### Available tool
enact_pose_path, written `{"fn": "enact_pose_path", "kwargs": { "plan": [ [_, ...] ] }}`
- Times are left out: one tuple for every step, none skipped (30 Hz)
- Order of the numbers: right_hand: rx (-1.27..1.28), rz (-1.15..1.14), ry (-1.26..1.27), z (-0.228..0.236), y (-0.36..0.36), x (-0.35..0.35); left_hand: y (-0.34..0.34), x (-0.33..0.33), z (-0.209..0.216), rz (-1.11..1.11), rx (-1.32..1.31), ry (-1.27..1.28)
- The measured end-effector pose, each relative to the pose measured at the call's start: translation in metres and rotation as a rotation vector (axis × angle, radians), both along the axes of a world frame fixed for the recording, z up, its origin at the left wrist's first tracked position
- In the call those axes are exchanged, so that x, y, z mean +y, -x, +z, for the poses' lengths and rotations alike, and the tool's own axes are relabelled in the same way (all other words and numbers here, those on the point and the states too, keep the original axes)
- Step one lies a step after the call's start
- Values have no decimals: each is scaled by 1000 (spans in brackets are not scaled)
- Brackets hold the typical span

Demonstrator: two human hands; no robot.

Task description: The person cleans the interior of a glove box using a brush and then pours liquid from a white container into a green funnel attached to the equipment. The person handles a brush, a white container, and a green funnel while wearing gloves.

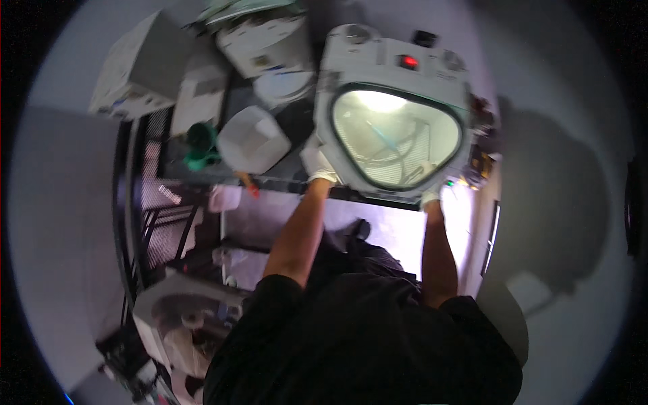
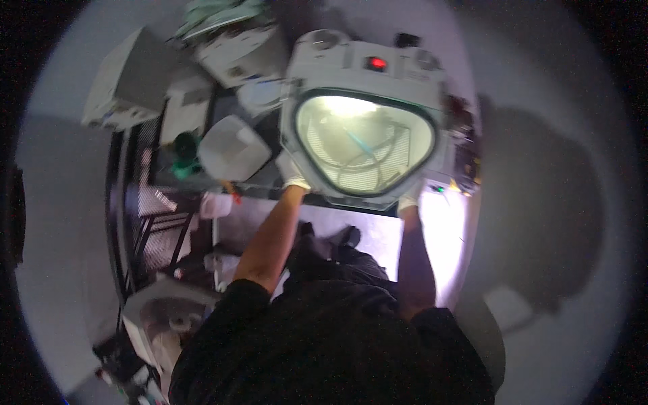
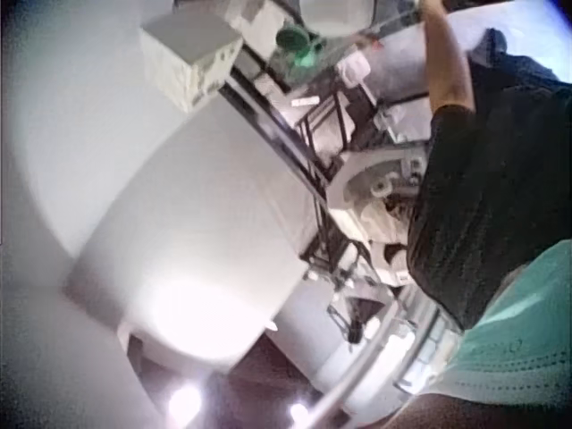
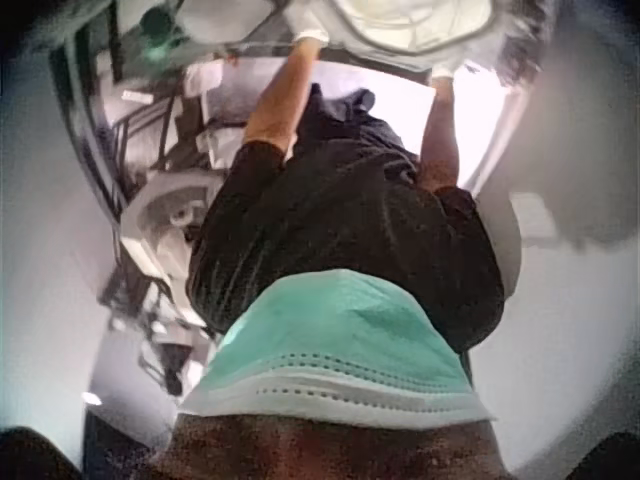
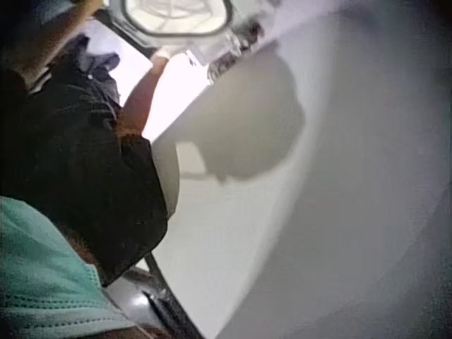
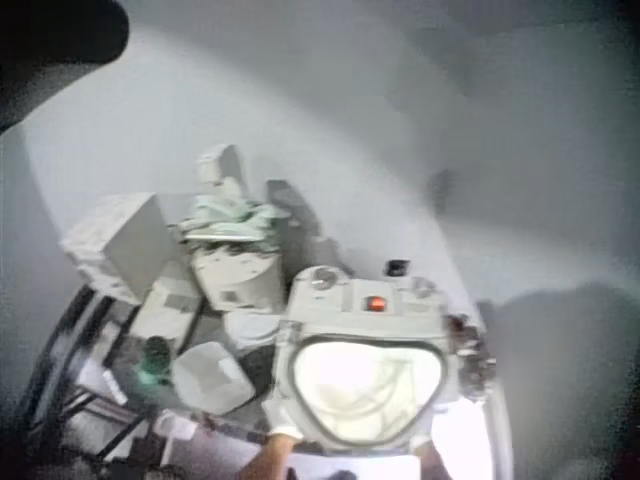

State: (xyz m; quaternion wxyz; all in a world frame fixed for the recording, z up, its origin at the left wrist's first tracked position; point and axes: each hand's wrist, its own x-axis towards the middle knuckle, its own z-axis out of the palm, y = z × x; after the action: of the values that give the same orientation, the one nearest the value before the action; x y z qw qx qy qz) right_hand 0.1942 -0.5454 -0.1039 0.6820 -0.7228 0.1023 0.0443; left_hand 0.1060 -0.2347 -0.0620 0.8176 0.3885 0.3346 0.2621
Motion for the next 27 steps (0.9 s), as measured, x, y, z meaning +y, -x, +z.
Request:
{"fn": "enact_pose_path", "kwargs": {
  "plan": [
    [-5, 53, 73, -3, 0, -19, 1, -7, 21, -34, 64, -125],
    [-11, 130, 134, -8, 0, -26, 7, -6, 36, -25, 96, -205],
    [-41, 206, 247, -9, -4, -36, 10, -8, 39, -27, 93, -222],
    [-89, 295, 365, -8, -8, -44, 9, -6, 28, -18, 33, -190],
    [-151, 394, 501, -6, -14, -52, 7, -4, 16, -13, -28, -157],
    [-211, 483, 617, -1, -21, -62, 5, -4, 15, -28, -119, -147],
    [-326, 676, 812, 16, -27, -70, 5, -3, 9, -34, -118, -152],
    [-400, 703, 906, 27, -28, -71, 4, 0, 2, 3, -78, -240],
    [-474, 708, 1015, 36, -28, -84, -1, -2, 1, 28, -43, -317],
    [-384, 749, 1030, 60, -26, -84, 1, -1, 5, 23, -26, -351],
    [-292, 778, 1053, 86, -22, -88, 2, -2, 11, 9, -14, -382],
    [-164, 842, 1046, 130, -9, -73, 8, 1, 25, -10, 44, -529],
    [-32, 874, 1039, 162, 6, -69, 9, 4, 37, -48, 83, -677],
    [431, 552, 563, 177, 17, -79, 7, 5, 41, -62, 89, -657],
    [398, 563, 593, 213, 18, -60, 9, 9, 41, -59, 110, -642],
    [367, 562, 617, 262, 23, -33, 8, 12, 37, -69, 125, -629],
    [210, 537, 700, 302, 25, -8, 7, 18, 33, -103, 164, -689],
    [55, 507, 786, 326, 19, 11, 3, 20, 31, -108, 85, -708],
    [-55, 389, 853, 332, 3, 18, 2, 18, 29, -108, 15, -717],
    [-161, 276, 913, 334, -18, 28, 3, 17, 25, -108, -48, -728],
    [-82, 182, 799, 343, -41, 59, 4, 20, 16, -134, -4, -802],
    [-220, 179, 917, 332, -71, 70, 4, 20, 7, -165, 30, -872],
    [-369, 180, 1032, 322, -99, 78, 3, 18, 0, -182, 44, -877],
    [-296, 153, 1198, 316, -116, 90, 1, 20, 2, -183, 64, -923],
    [-232, 137, 1358, 313, -134, 107, 2, 21, 4, -182, 87, -967],
    [-168, 118, 1517, 312, -145, 119, 5, 20, 7, -195, 147, -1043],
    [-159, 137, 1499, 310, -151, 128, 9, 20, 8, -201, 214, -1117]
  ]
}}
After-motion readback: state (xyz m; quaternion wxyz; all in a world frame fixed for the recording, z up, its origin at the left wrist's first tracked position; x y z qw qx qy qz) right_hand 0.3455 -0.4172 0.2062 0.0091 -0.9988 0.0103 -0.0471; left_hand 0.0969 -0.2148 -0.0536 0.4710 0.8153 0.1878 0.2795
